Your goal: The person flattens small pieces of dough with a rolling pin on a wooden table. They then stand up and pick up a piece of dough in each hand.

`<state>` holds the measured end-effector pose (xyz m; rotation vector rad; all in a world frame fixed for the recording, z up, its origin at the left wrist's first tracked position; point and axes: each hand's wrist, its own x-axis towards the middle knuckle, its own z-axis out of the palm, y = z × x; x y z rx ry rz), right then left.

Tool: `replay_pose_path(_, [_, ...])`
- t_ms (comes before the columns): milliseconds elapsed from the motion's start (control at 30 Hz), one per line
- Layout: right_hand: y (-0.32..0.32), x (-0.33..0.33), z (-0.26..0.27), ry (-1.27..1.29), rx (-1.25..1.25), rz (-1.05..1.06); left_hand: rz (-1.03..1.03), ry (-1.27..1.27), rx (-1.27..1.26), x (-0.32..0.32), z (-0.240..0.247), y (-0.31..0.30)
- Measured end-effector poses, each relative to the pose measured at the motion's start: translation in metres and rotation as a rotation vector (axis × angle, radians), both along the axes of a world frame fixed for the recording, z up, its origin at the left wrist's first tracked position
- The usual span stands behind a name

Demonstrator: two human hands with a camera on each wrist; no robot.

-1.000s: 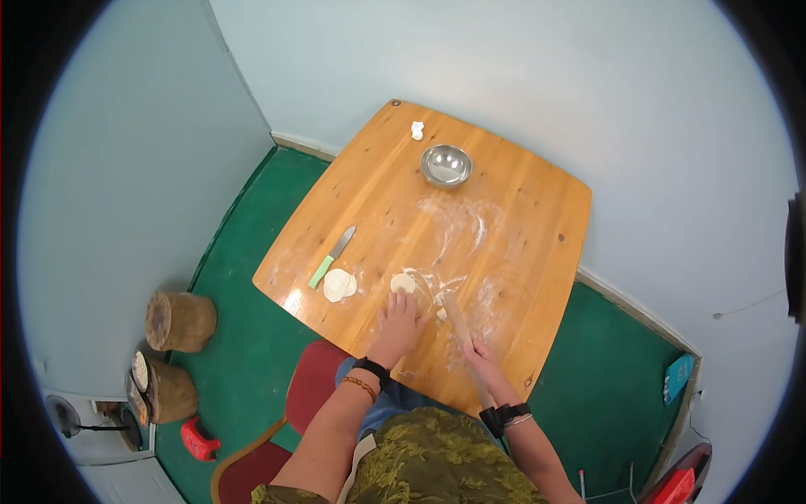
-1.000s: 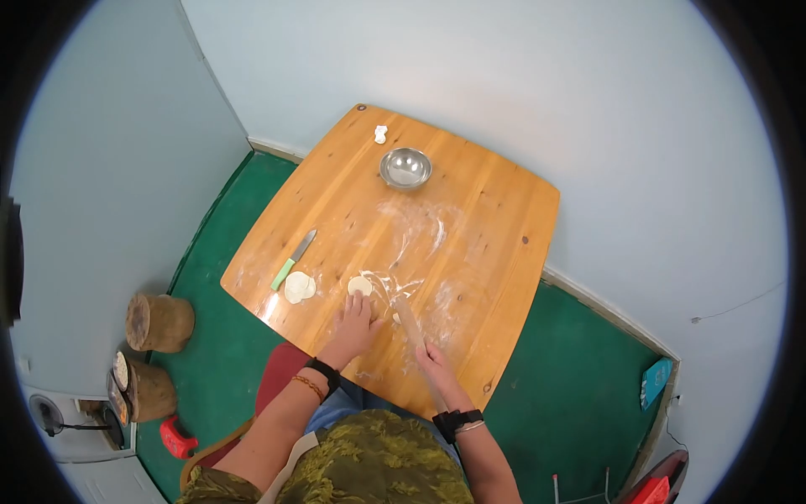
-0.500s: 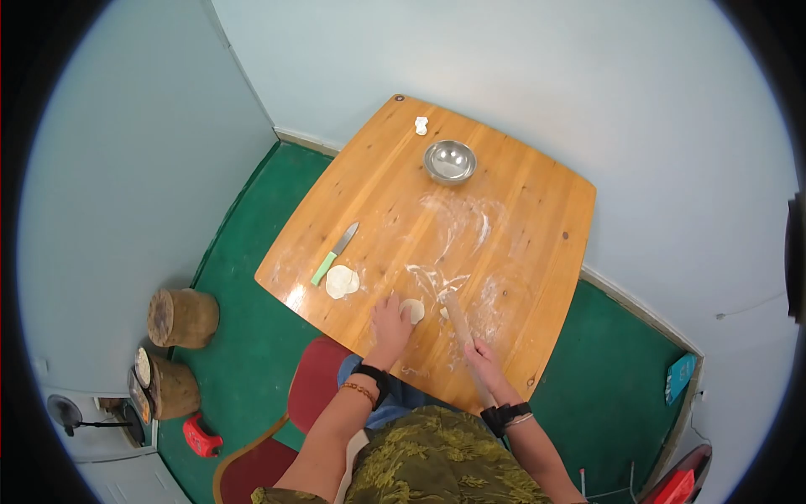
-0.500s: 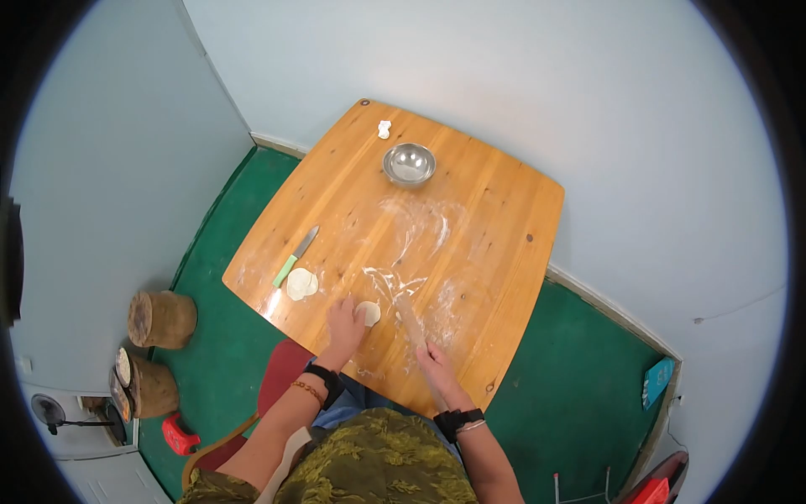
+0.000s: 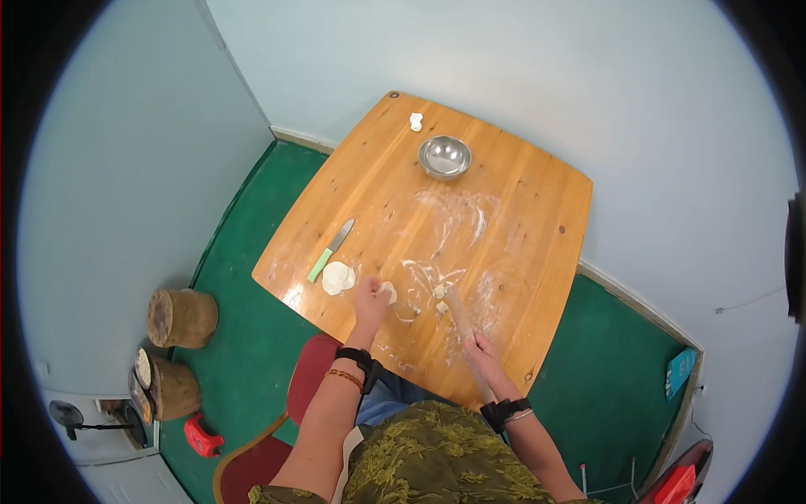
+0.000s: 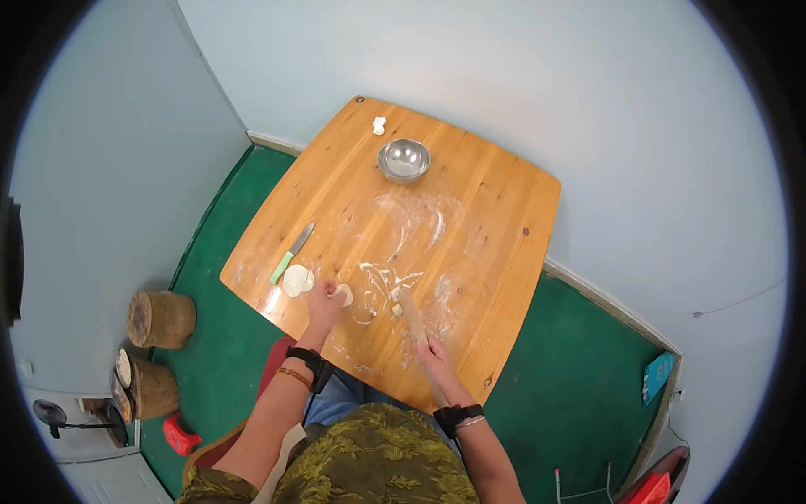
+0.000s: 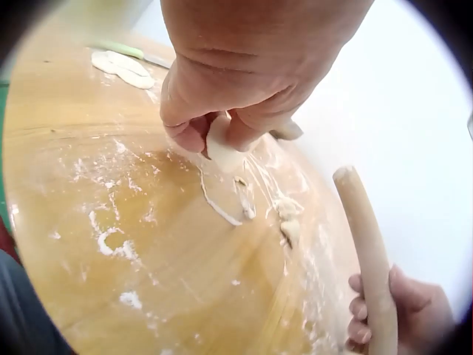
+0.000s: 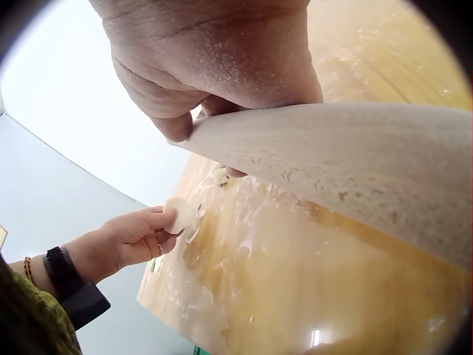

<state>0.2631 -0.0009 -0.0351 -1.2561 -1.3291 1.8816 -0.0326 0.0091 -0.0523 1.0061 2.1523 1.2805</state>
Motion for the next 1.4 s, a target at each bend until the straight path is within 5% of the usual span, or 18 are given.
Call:
replay_pose_path(67, [0.001,0.0,0.003,-0.01,-0.015,0.016,0.093,-0.212,0.034,-0.006,0.005,0.003])
replay_pose_path(167, [0.0,-0.002,0.008,-0.022,0.006,0.025,0.036,-0.206,0.045,-0.006,0.012,0.002])
replay_pose_path(367, [0.0,-0.002,0.009,-0.047,0.035,0.044,0.018,0.065,0.11,0.014,0.033,-0.004])
replay_pose_path(467, [-0.001,-0.004,0.013,-0.033,0.029,0.029,-0.342,0.43,0.148,0.013,-0.003,-0.017])
replay_pose_path(567, [-0.002,-0.004,0.009,-0.035,0.028,0.035,-0.688,0.34,-0.161,0.038,0.014,-0.031])
replay_pose_path(667, [-0.003,-0.004,0.006,-0.047,0.047,0.048,-0.714,0.48,0.034,0.073,0.016,-0.053])
replay_pose_path(800, [-0.002,-0.011,0.014,-0.067,0.154,0.046,-0.599,0.273,0.01,0.089,0.025,-0.074])
replay_pose_path(967, [-0.003,-0.018,0.017,-0.511,0.725,0.127,-0.367,-0.047,0.004,0.066,0.045,-0.073])
replay_pose_path(1067, [-0.007,-0.025,0.017,-0.663,0.924,0.27,-0.246,0.299,0.206,0.064,0.044,-0.065])
replay_pose_path(1167, [-0.017,-0.028,0.019,-0.793,0.974,0.38,-0.459,0.461,0.133,0.052,0.034,-0.063])
replay_pose_path(1400, [-0.008,-0.04,0.031,-1.06,0.828,0.258,-0.55,0.162,-0.012,0.042,0.022,-0.035])
